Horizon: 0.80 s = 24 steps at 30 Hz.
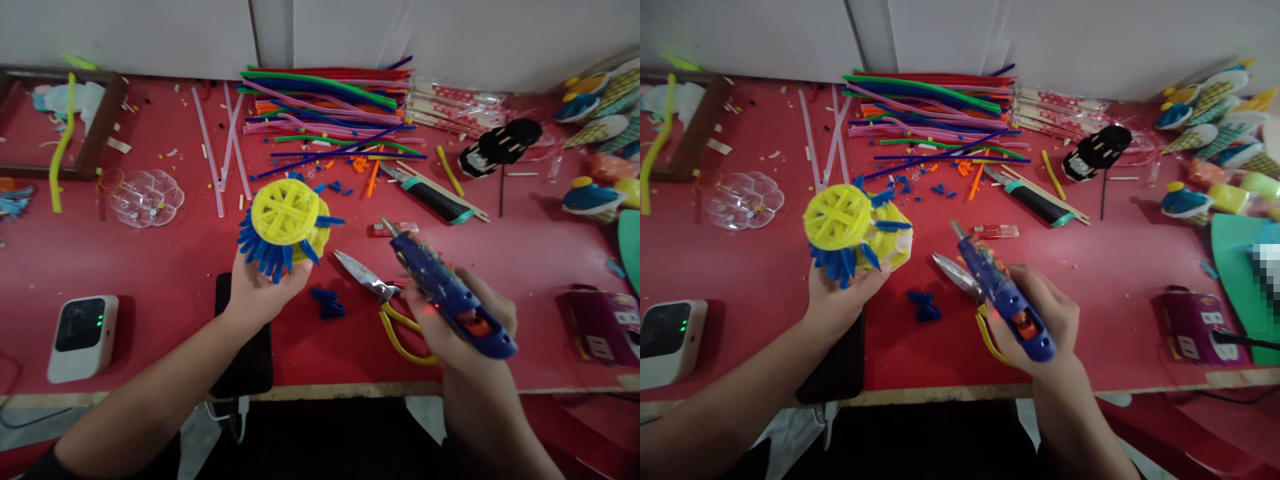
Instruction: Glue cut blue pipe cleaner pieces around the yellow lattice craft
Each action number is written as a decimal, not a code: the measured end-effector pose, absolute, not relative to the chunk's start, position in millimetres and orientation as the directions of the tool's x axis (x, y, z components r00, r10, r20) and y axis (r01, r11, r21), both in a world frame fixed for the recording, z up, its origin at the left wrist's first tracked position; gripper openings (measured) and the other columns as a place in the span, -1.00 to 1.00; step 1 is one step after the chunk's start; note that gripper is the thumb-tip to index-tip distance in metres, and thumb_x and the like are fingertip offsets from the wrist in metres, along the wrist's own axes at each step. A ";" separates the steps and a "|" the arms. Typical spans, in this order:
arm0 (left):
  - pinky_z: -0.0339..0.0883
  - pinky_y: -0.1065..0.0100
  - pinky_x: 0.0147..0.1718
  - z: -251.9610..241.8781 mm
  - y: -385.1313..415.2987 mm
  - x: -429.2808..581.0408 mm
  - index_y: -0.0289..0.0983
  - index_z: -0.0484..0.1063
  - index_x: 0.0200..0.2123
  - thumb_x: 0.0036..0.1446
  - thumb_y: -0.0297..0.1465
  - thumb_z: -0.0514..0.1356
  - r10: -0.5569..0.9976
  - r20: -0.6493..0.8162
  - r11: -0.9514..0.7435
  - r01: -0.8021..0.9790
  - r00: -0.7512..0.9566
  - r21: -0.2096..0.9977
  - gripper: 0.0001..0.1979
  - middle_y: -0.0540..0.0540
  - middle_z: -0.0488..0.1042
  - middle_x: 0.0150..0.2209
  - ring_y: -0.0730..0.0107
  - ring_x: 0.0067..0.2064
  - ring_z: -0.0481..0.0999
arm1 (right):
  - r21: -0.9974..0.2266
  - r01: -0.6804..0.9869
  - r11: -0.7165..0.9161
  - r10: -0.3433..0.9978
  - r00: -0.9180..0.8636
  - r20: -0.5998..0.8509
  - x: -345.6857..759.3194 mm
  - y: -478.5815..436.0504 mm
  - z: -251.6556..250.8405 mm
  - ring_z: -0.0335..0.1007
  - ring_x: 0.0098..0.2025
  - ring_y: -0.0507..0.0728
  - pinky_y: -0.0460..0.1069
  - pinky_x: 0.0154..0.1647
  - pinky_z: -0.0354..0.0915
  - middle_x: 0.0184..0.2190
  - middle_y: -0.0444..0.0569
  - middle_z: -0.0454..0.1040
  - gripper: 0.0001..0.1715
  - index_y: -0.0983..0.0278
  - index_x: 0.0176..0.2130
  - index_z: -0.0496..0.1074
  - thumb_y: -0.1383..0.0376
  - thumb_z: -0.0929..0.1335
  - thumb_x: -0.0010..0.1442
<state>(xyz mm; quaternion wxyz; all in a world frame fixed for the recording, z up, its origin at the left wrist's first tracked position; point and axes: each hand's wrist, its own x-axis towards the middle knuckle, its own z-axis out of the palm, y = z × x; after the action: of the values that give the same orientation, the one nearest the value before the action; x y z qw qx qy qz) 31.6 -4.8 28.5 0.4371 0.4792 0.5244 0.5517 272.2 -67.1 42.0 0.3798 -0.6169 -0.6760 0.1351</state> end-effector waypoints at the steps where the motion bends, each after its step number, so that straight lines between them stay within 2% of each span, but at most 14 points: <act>1: 0.65 0.12 -0.11 27.4 -4.0 31.9 -0.18 0.47 -0.21 -0.14 -0.43 0.43 0.982 0.085 -0.088 -0.010 -0.167 0.996 -0.64 -0.11 0.68 -0.17 0.07 -0.13 0.70 | -0.590 0.784 0.192 0.938 0.031 0.346 284.2 -65.3 41.2 0.50 -0.41 0.14 0.02 -0.38 0.41 -0.32 -0.10 0.56 -0.68 0.14 -0.08 0.43 0.29 0.40 0.12; 3: 0.64 0.09 -0.08 25.8 -2.4 32.7 -0.16 0.48 -0.17 -0.10 -0.39 0.43 0.979 0.121 -0.133 -0.066 -0.167 0.989 -0.63 -0.10 0.68 -0.16 0.08 -0.11 0.70 | -0.381 0.888 0.258 0.942 -0.144 0.302 313.3 -61.1 39.8 0.50 -0.40 0.17 0.04 -0.42 0.36 -0.31 -0.06 0.55 -0.60 0.14 -0.01 0.42 0.32 0.36 0.13; 5: 0.62 0.05 -0.04 25.7 -1.2 33.2 -0.16 0.49 -0.15 -0.05 -0.38 0.43 0.981 0.131 -0.147 -0.100 -0.146 0.984 -0.65 -0.09 0.67 -0.16 0.08 -0.09 0.69 | -0.191 0.920 0.341 0.928 -0.297 0.225 345.8 -57.5 37.4 0.52 -0.32 0.26 0.12 -0.32 0.35 -0.28 0.01 0.54 -0.52 0.16 0.02 0.41 0.37 0.30 0.08; 9: 0.60 0.04 0.00 27.1 -0.2 33.7 -0.15 0.48 -0.16 -0.03 -0.39 0.43 0.984 0.105 -0.126 -0.141 -0.142 0.982 -0.67 -0.09 0.67 -0.15 0.09 -0.07 0.69 | 0.024 0.933 0.358 0.916 -0.357 0.183 398.2 -55.4 35.0 0.47 -0.30 0.29 0.17 -0.34 0.29 -0.30 0.04 0.52 -0.53 0.11 -0.05 0.47 0.38 0.24 0.06; 12: 0.57 0.00 0.06 26.9 0.2 34.6 -0.14 0.47 -0.17 -0.05 -0.39 0.44 0.985 0.087 -0.109 -0.144 -0.149 0.984 -0.66 -0.08 0.66 -0.12 0.08 -0.03 0.67 | 0.172 0.952 0.255 0.934 -0.288 0.210 398.4 -54.5 46.2 0.49 -0.22 0.35 0.25 -0.26 0.35 -0.23 0.11 0.54 -0.45 0.17 0.00 0.48 0.43 0.21 0.05; 13: 0.56 -0.01 0.07 26.6 0.5 35.0 -0.13 0.47 -0.17 -0.05 -0.40 0.44 0.985 0.089 -0.112 -0.150 -0.149 0.982 -0.66 -0.08 0.65 -0.11 0.07 -0.02 0.67 | 0.163 0.964 0.208 0.939 -0.244 0.243 388.1 -53.5 51.7 0.50 -0.17 0.37 0.28 -0.20 0.38 -0.20 0.15 0.54 -0.47 0.21 0.00 0.46 0.44 0.19 0.08; 15: 0.55 0.00 0.08 26.2 1.1 35.9 -0.14 0.47 -0.18 -0.07 -0.40 0.44 0.983 0.104 -0.128 -0.162 -0.150 0.978 -0.66 -0.08 0.65 -0.10 0.07 0.00 0.66 | 0.048 0.965 0.259 0.896 -0.259 0.361 354.3 -50.2 61.5 0.53 -0.19 0.32 0.23 -0.15 0.44 -0.22 0.12 0.58 -0.66 0.25 -0.07 0.47 0.41 0.24 0.19; 17: 0.58 0.04 0.05 26.4 1.6 36.5 -0.17 0.47 -0.19 -0.07 -0.40 0.44 0.982 0.109 -0.132 -0.145 -0.157 0.981 -0.66 -0.09 0.65 -0.12 0.08 -0.02 0.67 | -0.143 0.906 0.399 0.867 -0.322 0.381 310.8 -45.8 66.0 0.56 -0.23 0.21 0.08 -0.22 0.47 -0.25 0.05 0.60 -0.82 0.26 -0.10 0.46 0.35 0.33 0.28; 19: 0.60 0.06 0.01 27.3 1.8 36.5 -0.18 0.47 -0.17 -0.06 -0.39 0.44 0.980 0.105 -0.124 -0.108 -0.167 0.986 -0.65 -0.10 0.65 -0.14 0.09 -0.05 0.68 | -0.238 0.776 0.584 0.799 -0.497 0.339 268.9 -41.4 64.2 0.55 -0.24 0.14 0.03 -0.19 0.49 -0.27 0.01 0.60 -0.86 0.28 -0.13 0.47 0.36 0.31 0.34; 21: 0.60 0.05 0.00 28.4 1.4 36.2 -0.19 0.46 -0.13 -0.09 -0.37 0.46 0.980 0.095 -0.107 -0.066 -0.173 0.992 -0.58 -0.12 0.65 -0.13 0.07 -0.05 0.68 | -0.263 0.699 0.665 0.745 -0.603 0.283 237.6 -38.0 58.2 0.54 -0.16 0.17 0.06 -0.08 0.50 -0.21 0.04 0.60 -0.82 0.31 -0.10 0.49 0.33 0.30 0.37; 24: 0.57 0.00 0.05 29.9 -0.4 35.6 -0.17 0.42 -0.04 -0.15 -0.32 0.51 0.982 0.074 -0.082 -0.037 -0.176 0.996 -0.43 -0.14 0.63 -0.08 0.03 -0.01 0.66 | -0.227 0.665 0.712 0.701 -0.692 0.172 216.6 -35.3 47.2 0.52 -0.19 0.19 0.13 0.02 0.49 -0.22 0.08 0.58 -0.81 0.35 -0.15 0.52 0.42 0.30 0.33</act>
<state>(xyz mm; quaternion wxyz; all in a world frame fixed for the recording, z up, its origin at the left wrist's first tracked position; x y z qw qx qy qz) 35.6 -0.4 29.9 0.4452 0.4621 0.5107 0.5722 216.6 -35.3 47.2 0.1235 -0.3726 -0.9168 0.0734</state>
